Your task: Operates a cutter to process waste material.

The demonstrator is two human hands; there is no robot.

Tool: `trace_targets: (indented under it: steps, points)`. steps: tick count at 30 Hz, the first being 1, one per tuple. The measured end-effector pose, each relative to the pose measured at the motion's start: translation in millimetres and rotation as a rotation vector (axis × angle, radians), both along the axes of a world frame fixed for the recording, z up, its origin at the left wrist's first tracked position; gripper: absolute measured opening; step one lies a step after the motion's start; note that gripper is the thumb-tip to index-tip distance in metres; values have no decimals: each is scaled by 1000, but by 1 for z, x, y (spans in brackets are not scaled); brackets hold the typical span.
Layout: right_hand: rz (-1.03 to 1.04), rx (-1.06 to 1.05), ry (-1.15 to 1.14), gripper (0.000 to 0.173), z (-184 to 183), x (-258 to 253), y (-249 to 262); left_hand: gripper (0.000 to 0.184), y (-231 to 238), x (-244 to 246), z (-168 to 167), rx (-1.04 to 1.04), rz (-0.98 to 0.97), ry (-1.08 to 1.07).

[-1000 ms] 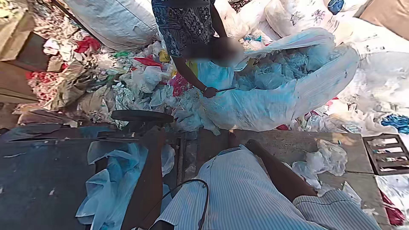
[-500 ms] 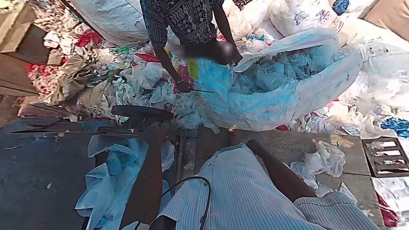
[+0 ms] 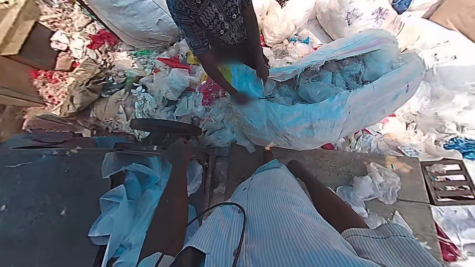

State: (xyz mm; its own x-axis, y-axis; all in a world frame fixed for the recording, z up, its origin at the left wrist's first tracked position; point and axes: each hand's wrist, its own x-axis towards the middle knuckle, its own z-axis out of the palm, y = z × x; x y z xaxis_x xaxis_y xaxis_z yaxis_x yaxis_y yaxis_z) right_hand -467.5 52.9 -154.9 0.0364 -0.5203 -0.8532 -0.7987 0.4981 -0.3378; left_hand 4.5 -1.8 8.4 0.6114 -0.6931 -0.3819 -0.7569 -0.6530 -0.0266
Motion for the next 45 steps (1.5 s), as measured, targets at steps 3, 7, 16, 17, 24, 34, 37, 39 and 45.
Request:
trace_targets:
  steps: [3, 7, 16, 17, 24, 34, 37, 39, 45]
  points:
    - [23, 2, 2, 42, -2, -1, 0, 44, 1, 1, -2, -5, 1, -2]
    - [9, 0, 1, 42, -3, -1, 0, 44, 0, -2, 1, 2, 7, -7]
    - [6, -16, -7, 40, -11, 1, 1, 43, -1, -3, 3, 10, 12, -8]
    - [9, -12, -4, 40, -11, 1, 0, 42, -1, -2, 2, 12, 10, -12]
    - [24, 5, -3, 41, -6, 3, -3, 42, -1, -3, 3, 18, 6, 10]
    - [38, 14, 9, 41, -1, 7, -7, 40, -2, -1, 2, 28, 1, -10]
    - [46, 6, 11, 40, -2, 8, -7, 41, -2, -2, 4, 31, 9, -7]
    - [39, 0, 11, 41, -4, 9, -6, 41, -2, -3, 6, 40, 6, -8]
    - [39, 6, 4, 39, 7, 10, -4, 43, -3, -1, 2, 58, 11, -40]
